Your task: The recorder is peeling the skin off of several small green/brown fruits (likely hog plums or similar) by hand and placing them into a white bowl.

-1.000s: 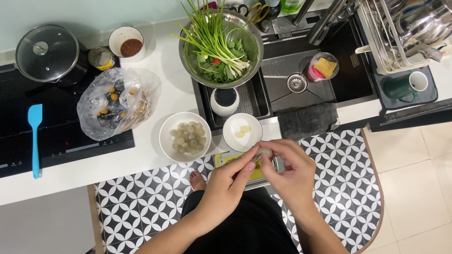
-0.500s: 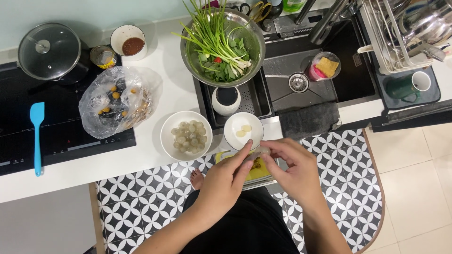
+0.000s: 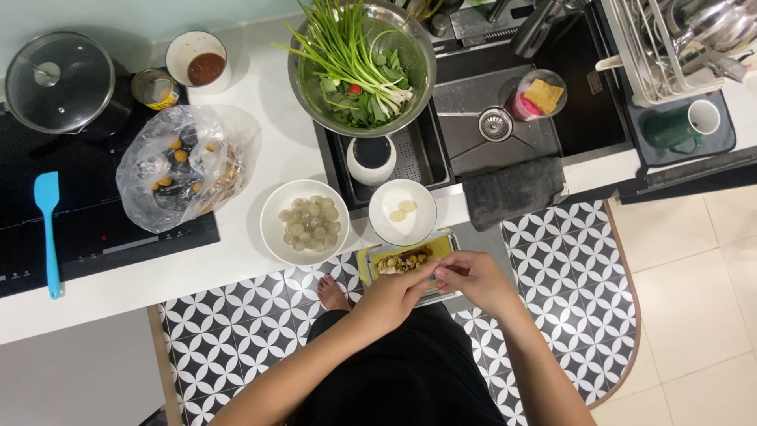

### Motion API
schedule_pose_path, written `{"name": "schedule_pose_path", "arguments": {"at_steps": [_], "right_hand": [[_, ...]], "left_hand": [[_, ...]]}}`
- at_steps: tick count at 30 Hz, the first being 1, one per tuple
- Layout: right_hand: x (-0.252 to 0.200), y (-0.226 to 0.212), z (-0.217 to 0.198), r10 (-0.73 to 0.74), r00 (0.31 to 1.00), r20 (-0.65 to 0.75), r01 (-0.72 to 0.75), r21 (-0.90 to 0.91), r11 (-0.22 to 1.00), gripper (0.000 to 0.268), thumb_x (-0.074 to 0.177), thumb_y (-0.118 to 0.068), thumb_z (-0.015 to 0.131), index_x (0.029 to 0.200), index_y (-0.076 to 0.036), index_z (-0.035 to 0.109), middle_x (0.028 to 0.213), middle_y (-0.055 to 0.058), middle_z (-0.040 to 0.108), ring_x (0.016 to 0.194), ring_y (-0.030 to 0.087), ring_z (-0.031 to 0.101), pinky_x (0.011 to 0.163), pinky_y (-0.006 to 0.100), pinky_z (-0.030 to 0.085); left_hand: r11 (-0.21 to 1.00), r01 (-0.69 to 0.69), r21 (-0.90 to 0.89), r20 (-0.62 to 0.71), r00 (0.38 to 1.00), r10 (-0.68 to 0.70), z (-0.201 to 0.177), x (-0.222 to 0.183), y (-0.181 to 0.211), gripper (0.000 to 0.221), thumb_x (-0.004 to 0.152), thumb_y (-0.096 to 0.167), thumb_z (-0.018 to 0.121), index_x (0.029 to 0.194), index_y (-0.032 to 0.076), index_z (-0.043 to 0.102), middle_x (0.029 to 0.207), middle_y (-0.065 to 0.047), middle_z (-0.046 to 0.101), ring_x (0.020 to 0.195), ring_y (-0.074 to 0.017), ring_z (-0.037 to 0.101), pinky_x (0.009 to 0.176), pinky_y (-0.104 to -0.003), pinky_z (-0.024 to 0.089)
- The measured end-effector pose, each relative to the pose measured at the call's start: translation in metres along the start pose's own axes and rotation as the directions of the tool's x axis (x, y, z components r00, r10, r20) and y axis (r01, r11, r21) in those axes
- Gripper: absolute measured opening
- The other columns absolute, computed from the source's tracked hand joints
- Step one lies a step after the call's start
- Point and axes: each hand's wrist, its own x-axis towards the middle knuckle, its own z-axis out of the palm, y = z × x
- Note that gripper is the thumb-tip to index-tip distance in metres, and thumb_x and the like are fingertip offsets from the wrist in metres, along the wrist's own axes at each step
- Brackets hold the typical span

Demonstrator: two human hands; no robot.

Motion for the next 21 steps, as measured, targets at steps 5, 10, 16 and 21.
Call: {"name": "schedule_pose_path", "arguments": {"at_steps": [5, 10, 16, 21], "right_hand": [[0.027, 0.073, -0.008, 0.26, 0.965, 0.028, -0.259, 0.247, 0.934, 0.028, 0.093, -0.01, 0.07, 0.108, 0.014, 0.068, 0.095, 0.02, 0.073, 0.084, 0.024, 0.075, 0.078, 0.03, 0.064], [0.047, 0.119, -0.009, 0.402, 0.913, 0.072, -0.39, 0.44, 0.809, 0.033, 0.092, -0.006, 0.068, 0.113, 0.019, 0.062, 0.103, 0.023, 0.07, 0.089, 0.027, 0.074, 0.083, 0.03, 0.064], [0.059, 0.142, -0.016, 0.424, 0.896, 0.131, -0.419, 0.563, 0.713, 0.037, 0.094, -0.006, 0.067, 0.118, 0.021, 0.058, 0.104, 0.025, 0.07, 0.09, 0.028, 0.073, 0.083, 0.032, 0.064], [0.059, 0.135, -0.013, 0.459, 0.884, 0.084, -0.438, 0.488, 0.755, 0.033, 0.093, -0.009, 0.065, 0.118, 0.013, 0.06, 0.098, 0.023, 0.073, 0.085, 0.027, 0.075, 0.076, 0.032, 0.064]], "left_hand": [[0.988, 0.101, -0.116, 0.128, 0.988, -0.086, 0.039, 0.034, -0.087, 0.043, 0.101, 0.023, 0.061, 0.144, 0.02, 0.06, 0.102, -0.015, 0.078, 0.084, -0.0237, 0.075, 0.082, -0.033, 0.056], [0.991, 0.015, -0.131, 0.149, 0.989, 0.005, 0.076, 0.054, -0.165, 0.043, 0.102, 0.022, 0.06, 0.145, 0.017, 0.059, 0.113, -0.015, 0.076, 0.097, -0.0198, 0.073, 0.089, -0.033, 0.054], [0.891, 0.351, -0.29, 0.28, 0.921, -0.272, 0.058, 0.058, -0.132, 0.043, 0.105, 0.026, 0.052, 0.147, 0.024, 0.061, 0.062, 0.0, 0.053, 0.045, -0.011, 0.042, 0.043, -0.03, 0.037], [0.789, 0.494, -0.365, 0.365, 0.856, -0.367, 0.054, 0.063, -0.138, 0.045, 0.102, 0.026, 0.057, 0.147, 0.028, 0.058, 0.054, 0.005, 0.038, 0.038, -0.0106, 0.029, 0.036, -0.031, 0.024]]}}
